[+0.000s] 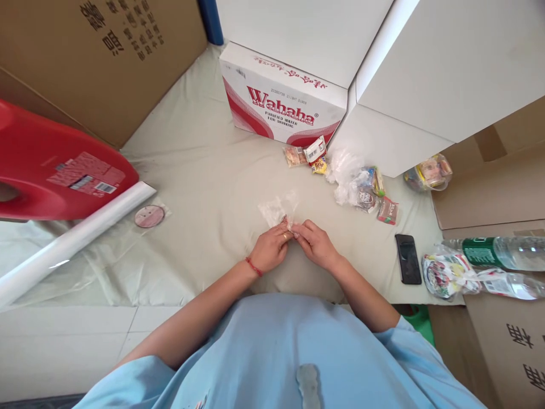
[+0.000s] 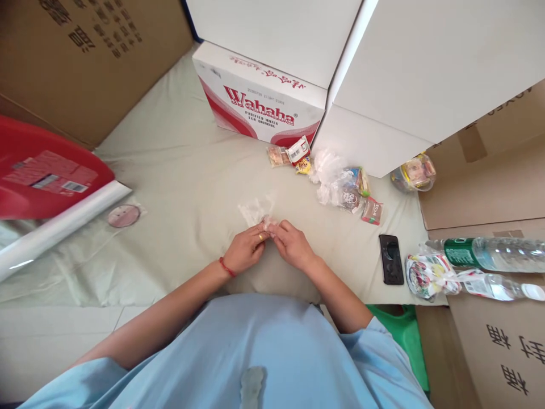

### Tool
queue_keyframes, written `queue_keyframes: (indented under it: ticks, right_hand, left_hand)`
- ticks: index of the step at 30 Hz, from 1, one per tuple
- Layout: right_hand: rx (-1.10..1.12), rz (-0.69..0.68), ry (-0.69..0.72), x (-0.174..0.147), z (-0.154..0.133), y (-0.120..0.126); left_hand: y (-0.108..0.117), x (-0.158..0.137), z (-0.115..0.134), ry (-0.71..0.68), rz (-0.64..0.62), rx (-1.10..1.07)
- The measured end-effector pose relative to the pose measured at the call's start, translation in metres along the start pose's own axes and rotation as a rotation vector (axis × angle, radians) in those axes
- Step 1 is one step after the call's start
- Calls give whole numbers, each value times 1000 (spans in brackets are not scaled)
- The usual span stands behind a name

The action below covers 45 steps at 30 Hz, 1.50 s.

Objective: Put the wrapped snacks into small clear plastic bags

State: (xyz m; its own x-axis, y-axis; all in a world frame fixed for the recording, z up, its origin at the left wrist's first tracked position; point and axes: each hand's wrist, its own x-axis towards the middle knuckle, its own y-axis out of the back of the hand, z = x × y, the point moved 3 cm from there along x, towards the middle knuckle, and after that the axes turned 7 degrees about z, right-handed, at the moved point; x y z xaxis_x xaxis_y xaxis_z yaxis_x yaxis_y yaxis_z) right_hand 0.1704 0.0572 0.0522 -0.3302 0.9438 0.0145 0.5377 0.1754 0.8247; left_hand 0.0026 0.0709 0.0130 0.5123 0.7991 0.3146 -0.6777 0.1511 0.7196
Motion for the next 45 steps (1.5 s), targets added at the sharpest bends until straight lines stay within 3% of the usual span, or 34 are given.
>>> queue_keyframes:
  ticks: [5,8,10,12,15,19,21,25,27,31,35,38,40,43,45]
  right_hand:
    - [-9,5,-34,-5,-3,-13]
    - [-81,-53,-70,-3,-6,-13]
    - [-124,-82,-74,-2,-7,-12]
    - [-150,-96,-63,-2,-7,-12]
    - [-162,-103,-58,-2,-8,-11]
    - [-154,-104,-61,0,-9,-10]
    - [-147,-105,-61,0,-9,-9]
    - [-99,-94,-69,0,-8,-9]
    - [-68,-83,-81,0,-6,-10]
    - [10,-47,-96,-1,1,-14]
    - [81,-21,-107,-2,6,-18]
    - [77,-6,-114,-2,8,-19]
    - [69,-3,-112,-3,7,-19]
    - [70,-1,-114,-4,6,-19]
    - [86,8,-124,-5,6,-19]
  left_hand:
    - [6,-5,-15,146,38,-288]
    - [13,-1,-30,360,236,-439]
    - [22,5,-43,500,387,-378]
    - [31,15,-56,573,448,-232]
    - [36,36,-72,592,345,-216]
    - [34,62,-77,603,140,-663]
    - [33,73,-74,571,39,-778]
    - [36,80,-70,422,-171,-714]
    - [42,76,-77,414,-110,-717]
    - [64,51,-97,477,157,-803]
    - [80,32,-100,466,141,-820]
    - [79,31,-94,546,145,-722]
    - [73,35,-89,564,102,-517]
    - [65,39,-79,447,-68,-133]
    - [67,39,-70,390,-122,-21]
